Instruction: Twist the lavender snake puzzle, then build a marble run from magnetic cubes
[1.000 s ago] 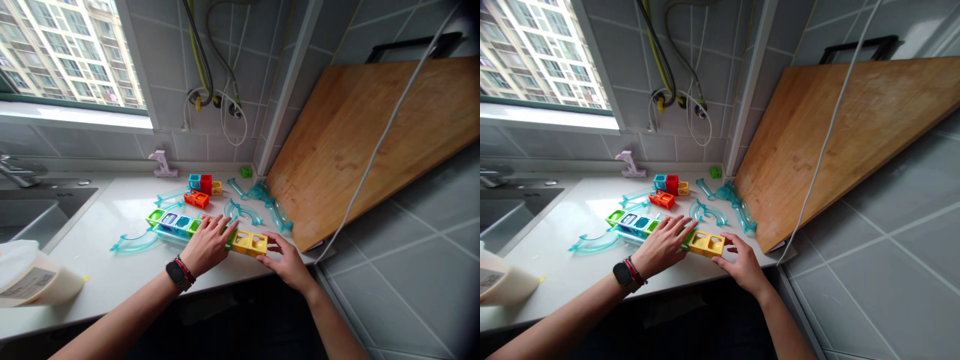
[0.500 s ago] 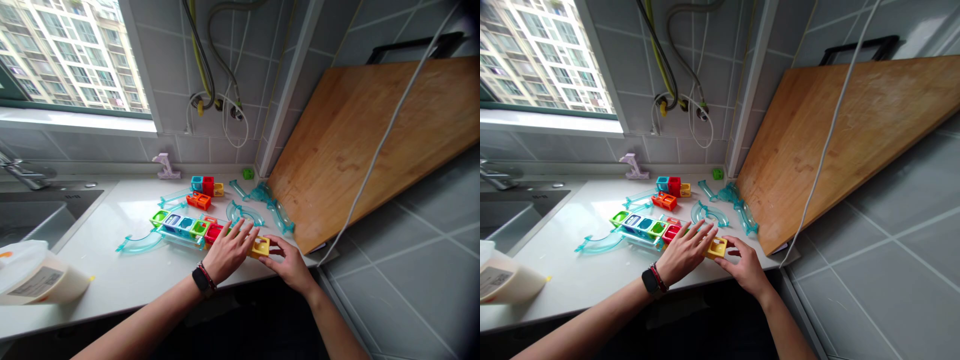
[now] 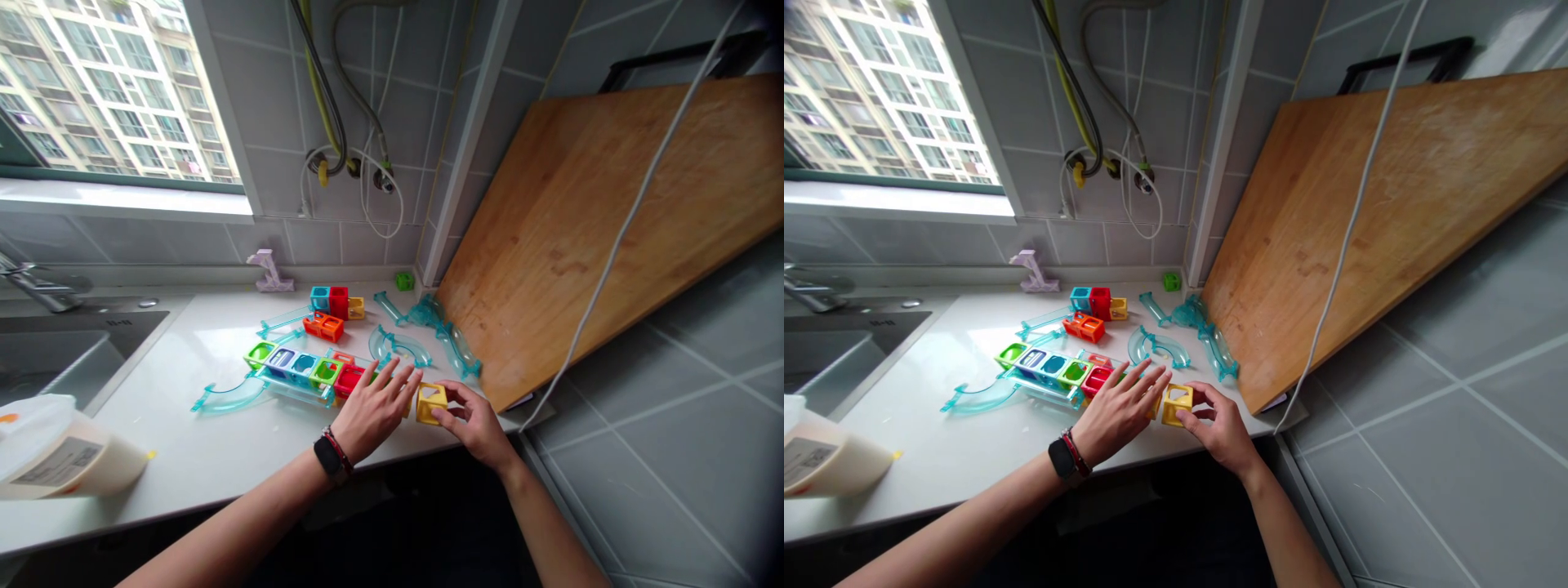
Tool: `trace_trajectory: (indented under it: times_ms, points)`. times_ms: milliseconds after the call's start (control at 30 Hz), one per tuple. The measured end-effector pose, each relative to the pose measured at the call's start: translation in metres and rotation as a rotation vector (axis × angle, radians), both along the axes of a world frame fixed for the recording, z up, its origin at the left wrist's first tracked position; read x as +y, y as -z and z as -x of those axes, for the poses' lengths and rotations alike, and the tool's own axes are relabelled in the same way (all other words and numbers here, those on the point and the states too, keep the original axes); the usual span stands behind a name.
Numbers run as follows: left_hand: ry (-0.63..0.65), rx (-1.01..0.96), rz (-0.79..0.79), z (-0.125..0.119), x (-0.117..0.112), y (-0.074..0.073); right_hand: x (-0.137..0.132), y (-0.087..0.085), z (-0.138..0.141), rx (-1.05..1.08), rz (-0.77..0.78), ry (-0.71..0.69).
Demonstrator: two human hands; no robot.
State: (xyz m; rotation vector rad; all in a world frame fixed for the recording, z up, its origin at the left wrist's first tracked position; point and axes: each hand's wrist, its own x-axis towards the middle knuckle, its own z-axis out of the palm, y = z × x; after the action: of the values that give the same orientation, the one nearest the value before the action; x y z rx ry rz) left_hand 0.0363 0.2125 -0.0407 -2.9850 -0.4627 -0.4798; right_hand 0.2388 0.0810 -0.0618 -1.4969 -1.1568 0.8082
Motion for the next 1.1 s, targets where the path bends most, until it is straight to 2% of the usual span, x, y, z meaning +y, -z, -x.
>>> trace_trajectory:
  times_ms: [133, 267, 600, 767, 900, 1000, 1100]
  points:
    - [0.003, 0.000, 0.013, 0.000, 0.000, -0.002, -0.002, 0.013, -0.010, 0.125, -0.035, 0.081]
    - [0.005, 0.023, 0.019, 0.000, -0.001, -0.002, -0.002, 0.026, -0.014, 0.129, -0.016, 0.140]
    - [-0.010, 0.043, 0.010, 0.003, -0.001, -0.001, -0.001, 0.041, -0.012, 0.089, 0.001, 0.132]
    - [-0.030, 0.050, 0.001, 0.005, -0.002, 0.000, 0.001, 0.044, -0.013, -0.028, -0.004, 0.175]
    - [-0.046, 0.028, -0.024, 0.007, -0.002, 0.000, 0.006, 0.043, -0.014, -0.254, -0.015, 0.237]
    - [0.007, -0.007, -0.050, 0.011, -0.007, -0.005, 0.012, 0.047, -0.017, -0.382, -0.022, 0.263]
    - [0.088, -0.063, -0.041, 0.025, -0.021, -0.007, 0.017, 0.056, -0.022, -0.427, -0.036, 0.269]
